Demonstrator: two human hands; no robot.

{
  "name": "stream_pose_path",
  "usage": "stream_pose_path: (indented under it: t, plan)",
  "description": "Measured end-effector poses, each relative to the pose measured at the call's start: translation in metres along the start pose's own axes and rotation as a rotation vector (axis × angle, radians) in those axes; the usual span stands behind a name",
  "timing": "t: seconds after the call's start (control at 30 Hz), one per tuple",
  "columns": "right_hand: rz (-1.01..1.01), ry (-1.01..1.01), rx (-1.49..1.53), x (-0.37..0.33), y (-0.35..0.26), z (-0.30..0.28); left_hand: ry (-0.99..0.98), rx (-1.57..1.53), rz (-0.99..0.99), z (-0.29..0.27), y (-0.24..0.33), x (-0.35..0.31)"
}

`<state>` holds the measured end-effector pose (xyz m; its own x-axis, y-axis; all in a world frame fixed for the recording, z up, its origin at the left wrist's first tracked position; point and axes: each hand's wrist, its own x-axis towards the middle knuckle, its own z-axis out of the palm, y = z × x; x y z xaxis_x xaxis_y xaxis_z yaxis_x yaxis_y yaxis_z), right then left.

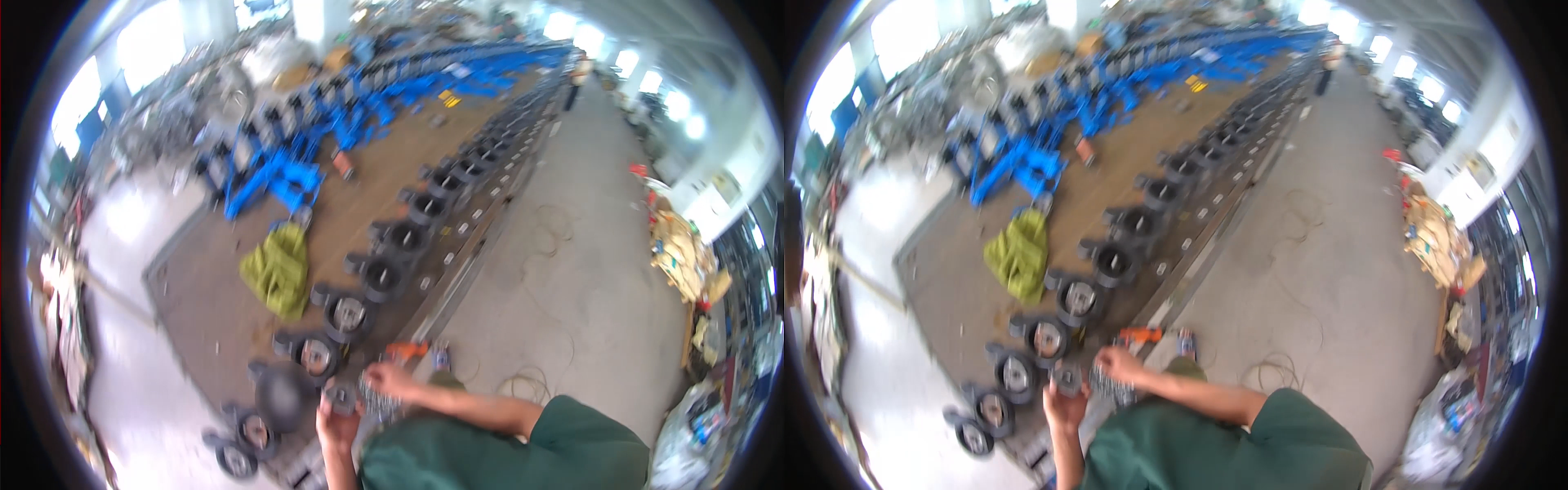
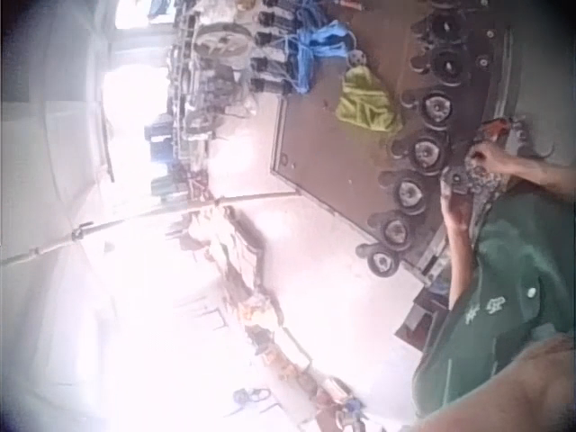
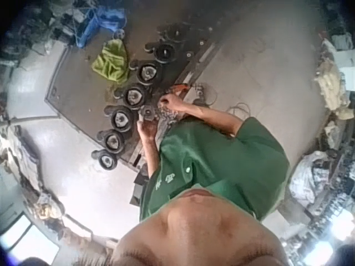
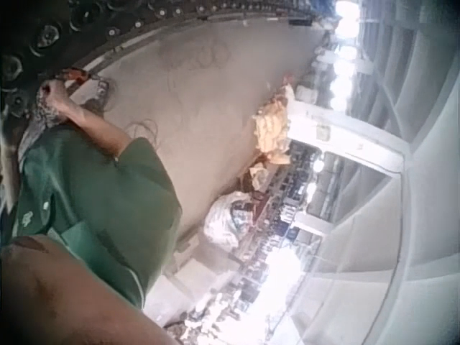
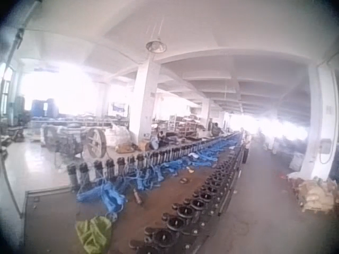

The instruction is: The person assembles industrial components by hand and using a pneumatic tool at a long workbench. The person wipes a component with a cloth, selects metal parts from a pile, places them onto a base, and then uses a pneumatic screwdriver to secure them.

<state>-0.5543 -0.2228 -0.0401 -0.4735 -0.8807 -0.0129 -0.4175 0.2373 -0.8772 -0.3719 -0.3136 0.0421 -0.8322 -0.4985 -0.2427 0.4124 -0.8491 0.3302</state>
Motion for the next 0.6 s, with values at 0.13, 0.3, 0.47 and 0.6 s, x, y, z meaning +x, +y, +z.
stream_pose_path:
  t: [0.13, 0.3, 0.47, 0.6]
  plan:
    - [0.281, -0.101, 0.411, 0.001, -0.029, -0.025, -0.016, 0.048, 0.022, -0.010, 0.003, -0.007]
    - [0.494, -0.234, 0.820, 0.005, -0.049, -0.050, 0.005, 0.073, 0.009, -0.012, 0.002, -0.009]
    - [0.565, -0.337, 0.995, 0.004, -0.065, -0.064, -0.038, -0.011, -0.012, -0.010, -0.004, -0.011]
    - [0.507, -0.421, 0.964, 0.008, -0.089, -0.079, -0.084, 0.014, 0.023, 0.009, -0.010, -0.003]
